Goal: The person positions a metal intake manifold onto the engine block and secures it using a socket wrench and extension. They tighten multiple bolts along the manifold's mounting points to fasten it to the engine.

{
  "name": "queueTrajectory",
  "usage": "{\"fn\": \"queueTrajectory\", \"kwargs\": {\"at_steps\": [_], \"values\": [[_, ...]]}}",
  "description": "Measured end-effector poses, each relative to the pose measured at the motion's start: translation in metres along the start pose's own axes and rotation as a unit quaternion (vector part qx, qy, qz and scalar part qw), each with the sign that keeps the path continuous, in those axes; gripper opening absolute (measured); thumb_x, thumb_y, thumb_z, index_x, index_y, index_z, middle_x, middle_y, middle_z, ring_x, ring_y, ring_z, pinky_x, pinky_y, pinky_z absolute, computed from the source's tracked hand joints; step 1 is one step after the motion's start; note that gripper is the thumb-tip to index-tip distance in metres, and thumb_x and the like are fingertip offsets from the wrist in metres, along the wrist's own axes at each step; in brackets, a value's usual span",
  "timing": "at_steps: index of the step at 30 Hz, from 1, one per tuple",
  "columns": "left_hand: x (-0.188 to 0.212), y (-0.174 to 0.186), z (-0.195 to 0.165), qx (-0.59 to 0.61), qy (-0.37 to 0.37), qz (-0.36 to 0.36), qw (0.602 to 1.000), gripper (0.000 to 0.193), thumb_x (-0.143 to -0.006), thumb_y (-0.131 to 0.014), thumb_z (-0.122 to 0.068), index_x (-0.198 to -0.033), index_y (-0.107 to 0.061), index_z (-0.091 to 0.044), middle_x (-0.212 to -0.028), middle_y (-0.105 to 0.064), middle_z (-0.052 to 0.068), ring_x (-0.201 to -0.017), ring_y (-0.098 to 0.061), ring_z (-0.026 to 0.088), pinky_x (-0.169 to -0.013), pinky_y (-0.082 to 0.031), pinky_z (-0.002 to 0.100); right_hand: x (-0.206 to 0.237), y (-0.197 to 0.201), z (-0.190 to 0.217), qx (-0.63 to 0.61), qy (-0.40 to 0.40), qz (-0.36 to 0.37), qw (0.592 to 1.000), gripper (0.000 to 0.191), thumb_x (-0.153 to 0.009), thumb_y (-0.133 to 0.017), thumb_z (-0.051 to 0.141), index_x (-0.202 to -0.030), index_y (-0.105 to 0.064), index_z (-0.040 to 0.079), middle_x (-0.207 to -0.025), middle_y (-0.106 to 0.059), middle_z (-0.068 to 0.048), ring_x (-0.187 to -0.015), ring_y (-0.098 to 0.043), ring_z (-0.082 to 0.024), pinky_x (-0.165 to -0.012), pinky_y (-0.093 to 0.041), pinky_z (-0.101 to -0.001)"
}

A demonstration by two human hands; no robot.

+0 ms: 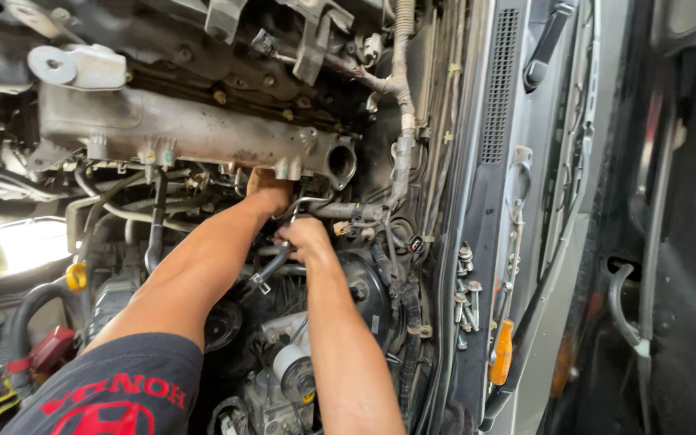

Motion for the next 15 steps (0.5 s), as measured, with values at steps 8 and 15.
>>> {"fn": "queueTrajectory", "kwargs": {"at_steps": [8, 15], "values": [[0.013, 0.006, 0.007, 0.025, -0.018, 0.025, 0.999, 0.023, -0.078, -0.068, -0.018, -0.099, -0.078, -0.015, -0.101, -0.076, 0.013, -0.102, -0.071, 0.030, -0.090, -0.052, 0.043, 0.015, 0.017, -0.003, 0.045, 0.123, -0.027, 0.991, 0.012, -0.090, -0.070, 0.008, -0.090, -0.073, -0.004, -0.073, -0.071, -0.009, -0.064, -0.064, -0.019, -0.057, -0.050, -0.0355], [0.008, -0.007, 0.011, 0.131, -0.007, 0.073, 0.989, 0.030, -0.079, -0.064, -0.017, -0.105, -0.077, -0.009, -0.112, -0.073, 0.021, -0.107, -0.069, 0.036, -0.094, -0.053, 0.044, 0.043, 0.020, 0.009, 0.006, 0.203, -0.048, 0.978, 0.026, -0.098, -0.067, 0.014, -0.084, -0.066, -0.008, -0.065, -0.056, -0.009, -0.051, -0.049, -0.020, -0.047, -0.043, -0.0368]]}}
Point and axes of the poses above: each hand's wrist, its own x-axis away from the middle knuckle, its own y-axis out of the back of the hand, z = x × y, the point moved 5 cm from there along -x, towards the middle knuckle
